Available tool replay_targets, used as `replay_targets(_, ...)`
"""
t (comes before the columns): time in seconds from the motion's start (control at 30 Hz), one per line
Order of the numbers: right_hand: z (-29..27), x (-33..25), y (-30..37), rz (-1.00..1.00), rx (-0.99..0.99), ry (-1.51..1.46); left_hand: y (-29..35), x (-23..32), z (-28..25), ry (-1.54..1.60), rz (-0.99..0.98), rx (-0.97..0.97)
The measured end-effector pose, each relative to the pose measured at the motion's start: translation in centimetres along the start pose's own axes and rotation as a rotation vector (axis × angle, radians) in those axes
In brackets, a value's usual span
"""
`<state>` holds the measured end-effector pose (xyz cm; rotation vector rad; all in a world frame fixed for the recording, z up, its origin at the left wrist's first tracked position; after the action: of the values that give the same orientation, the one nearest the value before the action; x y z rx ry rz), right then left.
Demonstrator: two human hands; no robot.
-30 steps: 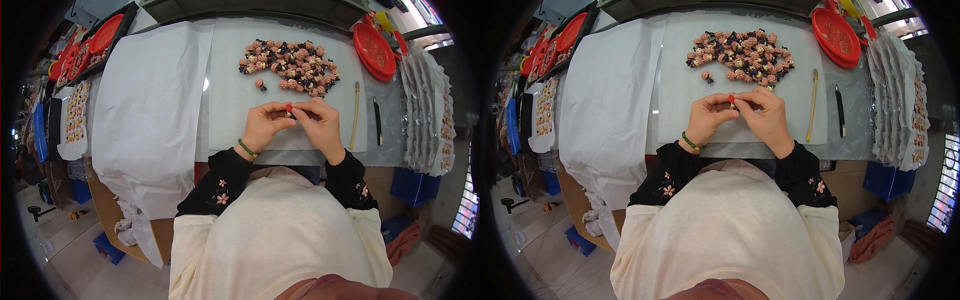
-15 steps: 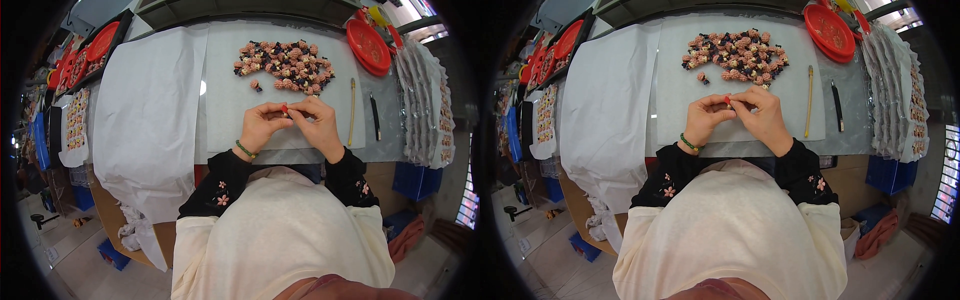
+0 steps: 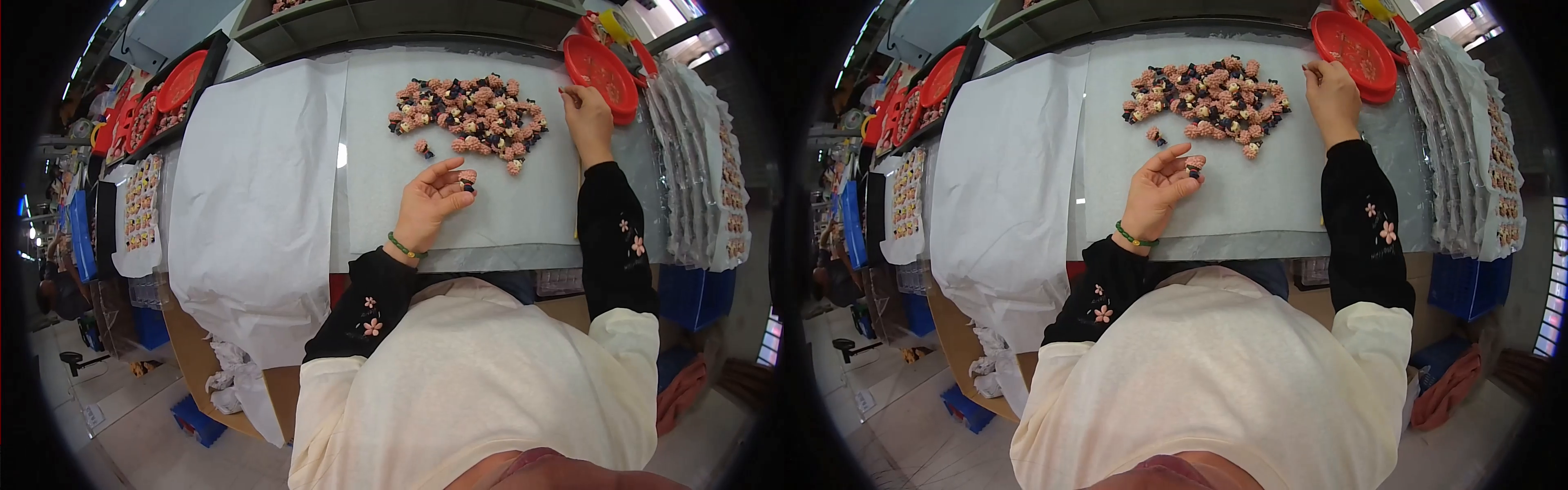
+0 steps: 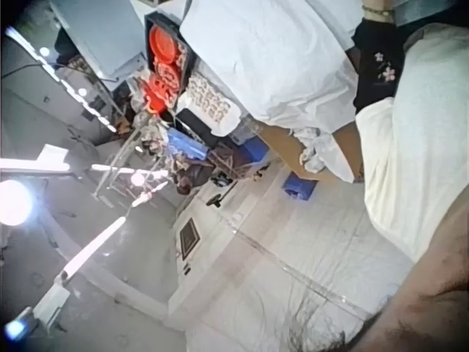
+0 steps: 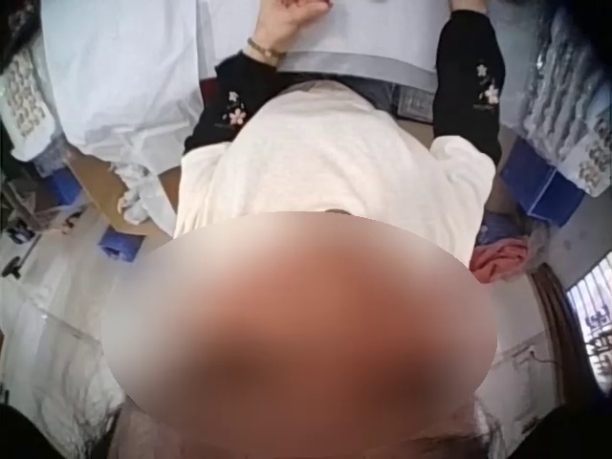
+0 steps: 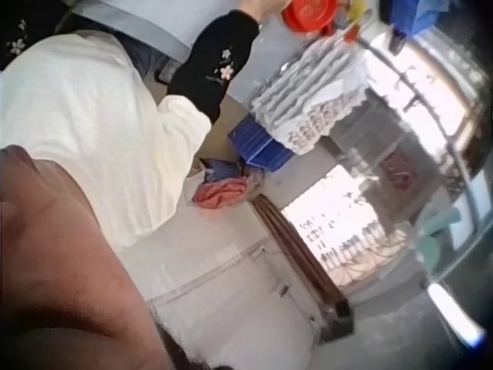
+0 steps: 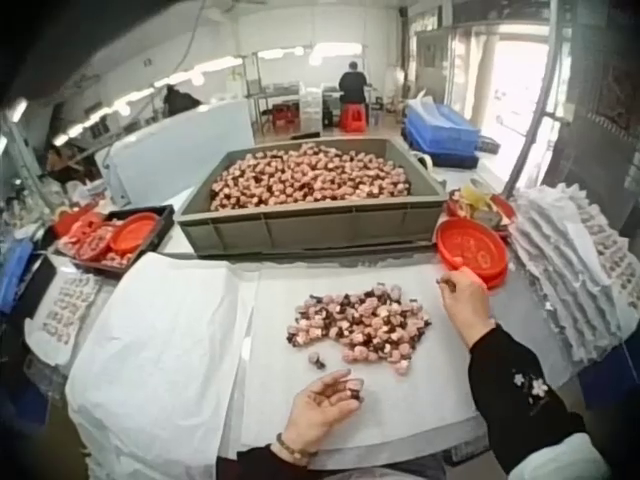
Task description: The person removes a sheet of paper from a box and spreads it on the table. The person then assembles small figurines by hand and arranges them in rows on the paper sheet.
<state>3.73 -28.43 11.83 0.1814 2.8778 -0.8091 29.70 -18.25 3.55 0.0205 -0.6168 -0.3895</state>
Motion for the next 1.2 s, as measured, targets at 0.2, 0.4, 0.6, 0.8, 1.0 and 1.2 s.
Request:
replay_targets(0.2,2.8,0.5,-0.2,-0.179,-0.097,0.326,-0.1,-0.7,-0.3,-0.003,-0.013,-0.016)
replay_targets(0.4,-3.4,-6.1,4.6,-0.190,-0.126,-0.362,0.0,-0.4,0.0,-0.015,-0.021,0.012)
replay_targets(0.6,-4.3,-11.6,11.0,-0.223,-0.468,-0.840,-0.6,0.1,-0.2,-0.096,0.075,0.031)
replay_targets(0.8,-2.7,-11.8,12.9,-0.004,-0.444,-0.937,0.2,0.7,-0.1,-0.219,0.089,0.050)
replay_targets(1.0,-4.3,-12.7,13.2,-0.135,-0.292,-0.828,0.3,-0.1,-0.4,-0.089,0.096,0.017)
replay_targets(1.2,-4.8,-13.2,13.4,-0.083,-0.277,-0.858,0.9,0.4,-0.2,-0.078,0.134,0.030)
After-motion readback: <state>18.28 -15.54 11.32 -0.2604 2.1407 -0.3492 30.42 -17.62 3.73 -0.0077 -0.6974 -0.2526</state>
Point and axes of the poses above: each hand's wrist, its own y-axis away from the middle knuckle, its own z-axis out of the palm, x = y × z, the point moved 7 cm from there along -y, towards the middle knuckle, and after that the axes turned 15 degrees about y, right-handed, at the moved point
